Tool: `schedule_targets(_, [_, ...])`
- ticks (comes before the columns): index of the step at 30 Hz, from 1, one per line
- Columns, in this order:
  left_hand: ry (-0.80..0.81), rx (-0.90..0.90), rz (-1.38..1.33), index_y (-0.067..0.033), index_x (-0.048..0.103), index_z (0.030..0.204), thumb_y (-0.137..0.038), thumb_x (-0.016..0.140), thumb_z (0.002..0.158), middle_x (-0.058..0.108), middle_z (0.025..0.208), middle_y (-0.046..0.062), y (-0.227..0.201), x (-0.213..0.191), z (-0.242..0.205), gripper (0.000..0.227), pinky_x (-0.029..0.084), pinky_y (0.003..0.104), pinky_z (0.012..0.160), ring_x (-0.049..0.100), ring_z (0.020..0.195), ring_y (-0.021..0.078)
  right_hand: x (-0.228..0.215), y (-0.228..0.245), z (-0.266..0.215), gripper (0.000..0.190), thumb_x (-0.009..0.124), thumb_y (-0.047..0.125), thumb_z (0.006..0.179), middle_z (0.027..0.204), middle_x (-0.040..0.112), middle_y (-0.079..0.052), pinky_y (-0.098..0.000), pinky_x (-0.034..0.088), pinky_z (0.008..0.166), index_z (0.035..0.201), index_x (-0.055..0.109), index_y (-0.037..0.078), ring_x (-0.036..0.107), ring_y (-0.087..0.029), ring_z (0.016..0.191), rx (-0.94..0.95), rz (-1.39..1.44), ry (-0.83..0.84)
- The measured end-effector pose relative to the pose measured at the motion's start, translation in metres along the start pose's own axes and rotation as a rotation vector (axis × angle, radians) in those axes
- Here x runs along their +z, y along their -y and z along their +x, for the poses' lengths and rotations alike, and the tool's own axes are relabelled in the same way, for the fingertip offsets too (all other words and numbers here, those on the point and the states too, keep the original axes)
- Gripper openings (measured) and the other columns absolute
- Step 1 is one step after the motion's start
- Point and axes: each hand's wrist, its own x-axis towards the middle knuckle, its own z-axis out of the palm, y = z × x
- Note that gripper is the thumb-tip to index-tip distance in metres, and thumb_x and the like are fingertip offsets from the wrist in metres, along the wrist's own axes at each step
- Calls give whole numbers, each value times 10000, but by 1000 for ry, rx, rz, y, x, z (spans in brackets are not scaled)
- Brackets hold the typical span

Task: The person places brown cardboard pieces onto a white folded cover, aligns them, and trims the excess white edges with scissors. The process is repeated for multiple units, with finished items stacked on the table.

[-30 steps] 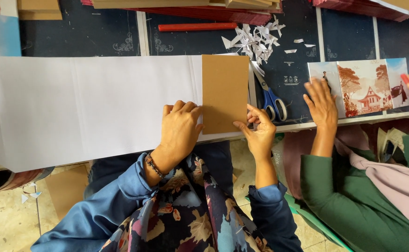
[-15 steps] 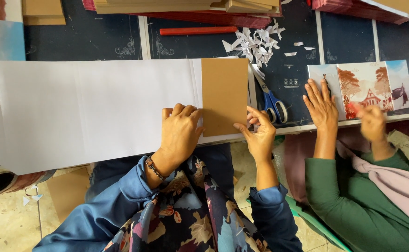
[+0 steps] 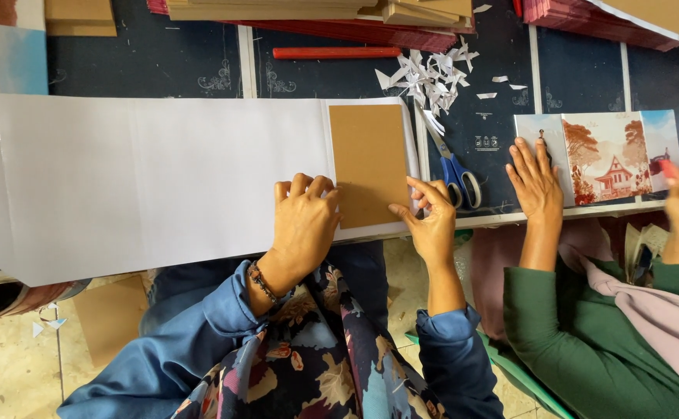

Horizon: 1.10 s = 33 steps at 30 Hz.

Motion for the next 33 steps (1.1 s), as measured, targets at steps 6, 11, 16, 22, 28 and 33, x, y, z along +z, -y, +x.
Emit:
schedule_targets(6, [31,0,9,-137,792,1090,-226,918,750,691,1047,37,0,4,0,373,324,465,923,537,1076,251,1,-6,0,573,968,247,729,908,594,-9,-280,465,753,1249,757,134,557,-129,774,4,5,18])
schedule_targets(11, [29,0,14,-124,793,1081,-230,920,739,684,1041,44,-1,7,1,380,321,476,918,531,1071,262,1,-8,1,572,963,256,738,911,597,-5,-276,475,757,1259,758,138,566,-125,769,17,-14,38])
schedule_targets(16, [-1,12,50,-138,797,1030,-251,934,698,688,1012,36,2,19,1,377,323,476,906,536,1046,257,2,-8,2,570,963,258,738,913,599,-8,-275,483,757,1255,758,135,575,-127,770,20,-23,41])
schedule_targets(22, [10,51,72,-145,818,927,-132,890,701,723,909,37,3,5,12,238,358,489,860,606,957,262,-1,-9,-1,587,987,257,709,910,584,-5,-279,511,750,1234,759,129,581,-131,764,40,-29,40])
schedule_targets(28, [48,59,-30,-185,809,941,-52,820,771,737,897,27,12,-20,30,217,372,493,865,643,916,265,-4,-3,3,458,940,162,771,902,563,-13,-263,543,758,1193,774,102,563,-114,760,51,21,55])
schedule_targets(33, [36,40,49,-149,807,999,-166,899,729,706,989,41,5,-8,16,286,376,478,861,612,962,269,-5,0,3,382,862,51,837,905,570,-44,-263,560,761,1207,782,99,563,-124,764,42,26,55])
